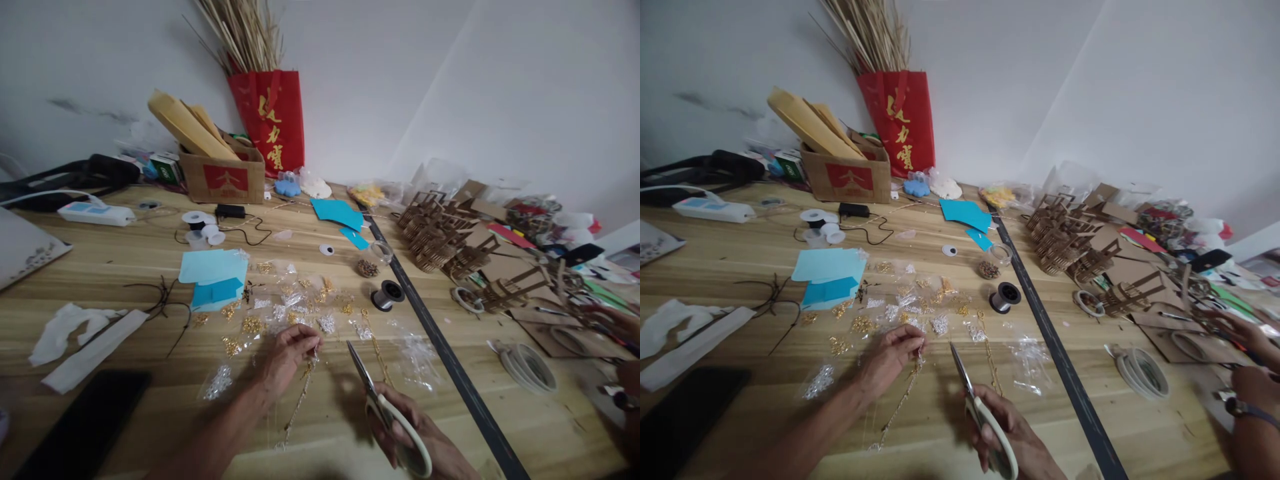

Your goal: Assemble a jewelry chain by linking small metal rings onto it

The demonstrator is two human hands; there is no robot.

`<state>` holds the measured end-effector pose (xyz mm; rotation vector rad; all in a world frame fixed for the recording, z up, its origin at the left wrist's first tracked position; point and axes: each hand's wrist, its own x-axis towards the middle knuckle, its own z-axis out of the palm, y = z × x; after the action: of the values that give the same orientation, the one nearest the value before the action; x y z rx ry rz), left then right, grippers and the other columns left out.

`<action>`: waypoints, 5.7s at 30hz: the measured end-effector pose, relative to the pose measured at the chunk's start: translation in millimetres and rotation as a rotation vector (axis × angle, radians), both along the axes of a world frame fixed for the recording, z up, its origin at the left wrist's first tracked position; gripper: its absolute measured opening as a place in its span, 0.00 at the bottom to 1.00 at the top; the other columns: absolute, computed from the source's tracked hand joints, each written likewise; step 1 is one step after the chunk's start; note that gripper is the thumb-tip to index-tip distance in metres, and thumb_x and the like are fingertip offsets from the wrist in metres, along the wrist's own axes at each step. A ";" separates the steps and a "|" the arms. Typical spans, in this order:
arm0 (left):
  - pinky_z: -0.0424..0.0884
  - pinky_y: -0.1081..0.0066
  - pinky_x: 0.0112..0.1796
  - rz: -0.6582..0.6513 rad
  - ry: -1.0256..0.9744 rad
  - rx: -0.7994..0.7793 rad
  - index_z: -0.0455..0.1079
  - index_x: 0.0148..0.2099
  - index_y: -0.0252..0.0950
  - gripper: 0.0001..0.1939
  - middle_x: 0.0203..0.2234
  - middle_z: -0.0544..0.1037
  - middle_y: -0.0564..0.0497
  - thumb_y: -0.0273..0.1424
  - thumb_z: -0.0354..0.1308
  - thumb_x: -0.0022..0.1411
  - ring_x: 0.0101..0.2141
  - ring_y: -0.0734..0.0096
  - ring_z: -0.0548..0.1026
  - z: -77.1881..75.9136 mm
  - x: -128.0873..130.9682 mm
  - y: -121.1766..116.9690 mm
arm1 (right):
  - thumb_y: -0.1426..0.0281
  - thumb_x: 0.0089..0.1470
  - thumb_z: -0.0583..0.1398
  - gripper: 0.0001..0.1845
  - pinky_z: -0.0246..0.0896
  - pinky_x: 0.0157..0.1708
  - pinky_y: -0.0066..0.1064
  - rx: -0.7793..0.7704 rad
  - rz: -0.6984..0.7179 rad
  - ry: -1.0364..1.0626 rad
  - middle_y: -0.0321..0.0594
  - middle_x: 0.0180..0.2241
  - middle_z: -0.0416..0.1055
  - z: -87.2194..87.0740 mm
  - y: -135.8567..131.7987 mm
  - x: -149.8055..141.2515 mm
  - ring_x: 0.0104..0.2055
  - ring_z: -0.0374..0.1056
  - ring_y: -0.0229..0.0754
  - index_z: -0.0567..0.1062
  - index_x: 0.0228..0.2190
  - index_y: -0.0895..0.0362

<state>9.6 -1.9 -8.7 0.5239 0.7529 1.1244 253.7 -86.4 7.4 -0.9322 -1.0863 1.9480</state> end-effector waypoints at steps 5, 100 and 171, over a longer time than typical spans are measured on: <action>0.65 0.75 0.28 0.004 0.002 0.006 0.75 0.28 0.32 0.16 0.22 0.78 0.51 0.34 0.75 0.37 0.24 0.76 0.71 -1.8 0.8 0.8 | 0.55 0.44 0.70 0.32 0.59 0.17 0.19 -0.039 -0.019 -0.025 0.34 0.26 0.65 -4.6 -0.8 4.0 0.21 0.58 0.29 0.73 0.48 0.55; 0.66 0.74 0.31 -0.022 0.444 0.154 0.73 0.29 0.34 0.09 0.22 0.75 0.53 0.31 0.69 0.45 0.27 0.72 0.71 11.6 1.1 -6.2 | 0.46 0.51 0.61 0.33 0.60 0.18 0.21 0.105 0.091 -0.307 0.28 0.22 0.58 14.7 17.9 -47.1 0.19 0.55 0.30 0.68 0.50 0.56; 0.70 0.72 0.32 0.065 0.494 0.195 0.76 0.27 0.34 0.05 0.21 0.78 0.51 0.30 0.67 0.46 0.27 0.69 0.75 6.3 -1.4 -1.9 | 0.74 0.59 0.53 0.21 0.69 0.34 0.34 1.058 0.041 -1.267 0.44 0.39 0.70 17.0 7.8 -9.7 0.36 0.70 0.45 0.63 0.53 0.52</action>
<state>8.3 -3.8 -2.3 0.9693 1.0972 1.1474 244.0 -78.5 24.3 -1.4146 -2.4185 0.3325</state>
